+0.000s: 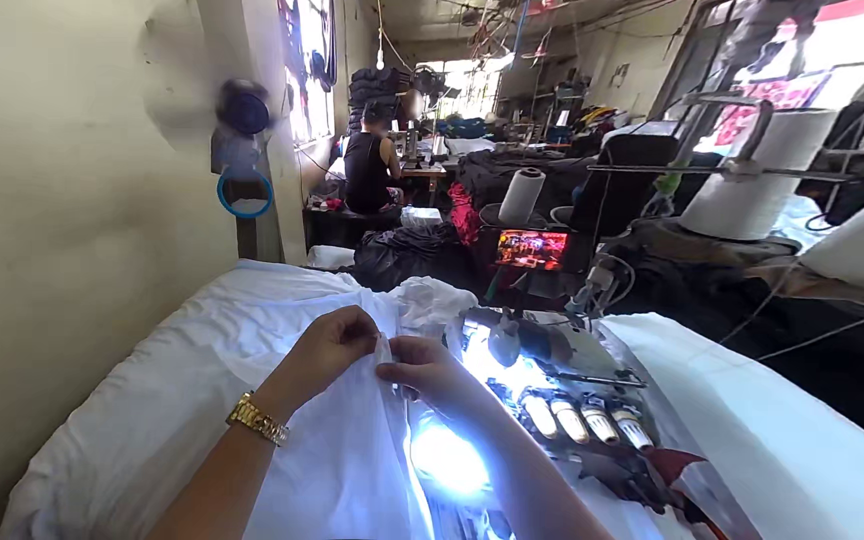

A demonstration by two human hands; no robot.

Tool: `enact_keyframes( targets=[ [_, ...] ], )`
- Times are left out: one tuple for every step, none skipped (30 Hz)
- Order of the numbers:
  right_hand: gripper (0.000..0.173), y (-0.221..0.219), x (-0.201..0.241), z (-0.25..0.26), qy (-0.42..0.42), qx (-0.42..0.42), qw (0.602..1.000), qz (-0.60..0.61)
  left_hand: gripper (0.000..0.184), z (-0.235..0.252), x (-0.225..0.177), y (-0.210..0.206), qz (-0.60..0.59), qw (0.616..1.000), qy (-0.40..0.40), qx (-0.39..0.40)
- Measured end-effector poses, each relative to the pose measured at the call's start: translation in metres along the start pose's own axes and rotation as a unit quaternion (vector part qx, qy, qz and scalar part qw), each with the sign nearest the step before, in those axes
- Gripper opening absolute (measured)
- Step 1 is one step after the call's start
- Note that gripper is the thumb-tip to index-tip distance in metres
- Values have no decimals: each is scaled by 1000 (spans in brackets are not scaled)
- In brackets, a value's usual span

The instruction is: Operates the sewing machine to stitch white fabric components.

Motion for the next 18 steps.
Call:
enact_keyframes(
  targets=[
    [10, 1, 1, -1, 5, -15, 1000, -13, 6, 0, -1, 1, -12, 1000, -4, 4],
    [11, 2, 3, -2, 10, -38, 999, -20, 7, -1, -2, 2, -15, 1000, -7, 4],
    [14, 4, 4, -2, 12, -62, 998, -21, 6, -1, -3, 4, -11, 1000, -10, 2],
    [16, 6, 5, -3, 16, -79, 997, -15, 6, -1, -3, 6, -6, 1000, -11, 0],
    [17, 7, 7, -4, 26, -88, 996, -5, 6, -1, -3, 8, -2, 1000, -11, -2],
    [16, 8, 7, -5, 38, -90, 995, 11, 5, -1, -1, 9, 2, 1000, -8, -2],
    [14, 8, 8, -6, 48, -91, 994, 28, 4, -1, 1, 9, 8, 1000, -4, -3],
    [11, 8, 8, -7, 53, -95, 993, 49, 2, -1, 4, 10, 16, 1000, -1, -5],
    [9, 8, 8, -8, 56, -101, 991, 70, 1, 0, 7, 10, 27, 1000, 4, -10],
    [7, 8, 7, -8, 59, -110, 988, 86, 1, 0, 9, 11, 38, 999, 11, -17],
    [7, 8, 6, -7, 64, -123, 986, 98, 2, 0, 11, 10, 49, 998, 17, -25],
    [8, 8, 4, -7, 69, -138, 983, 101, 4, -1, 10, 10, 54, 998, 18, -31],
    [8, 9, 4, -6, 73, -149, 981, 100, 6, -2, 7, 10, 50, 998, 14, -34],
    [7, 10, 3, -6, 78, -155, 981, 93, 5, -4, 0, 10, 36, 999, 2, -31],
    [5, 10, 3, -6, 87, -154, 981, 82, 4, -6, -7, 8, 17, 999, -19, -19],
    [6, 10, 3, -6, 101, -148, 981, 73, 4, -8, -17, 6, 1, 999, -41, -2],
    [9, 8, 4, -7, 113, -140, 981, 71, 4, -9, -26, 4, -7, 998, -60, 13],
    [10, 6, 5, -9, 122, -134, 981, 74, 3, -10, -33, 0, -3, 997, -74, 18]
  ],
)
Point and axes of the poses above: each hand's wrist, its own z-axis towards the middle knuckle, its own y-axis out of the back of the hand, x = y × z, the point moved 3 cm from there along z, towards the middle knuckle, and after that the axes turned 12 degrees about z, right-handed, at the moved point
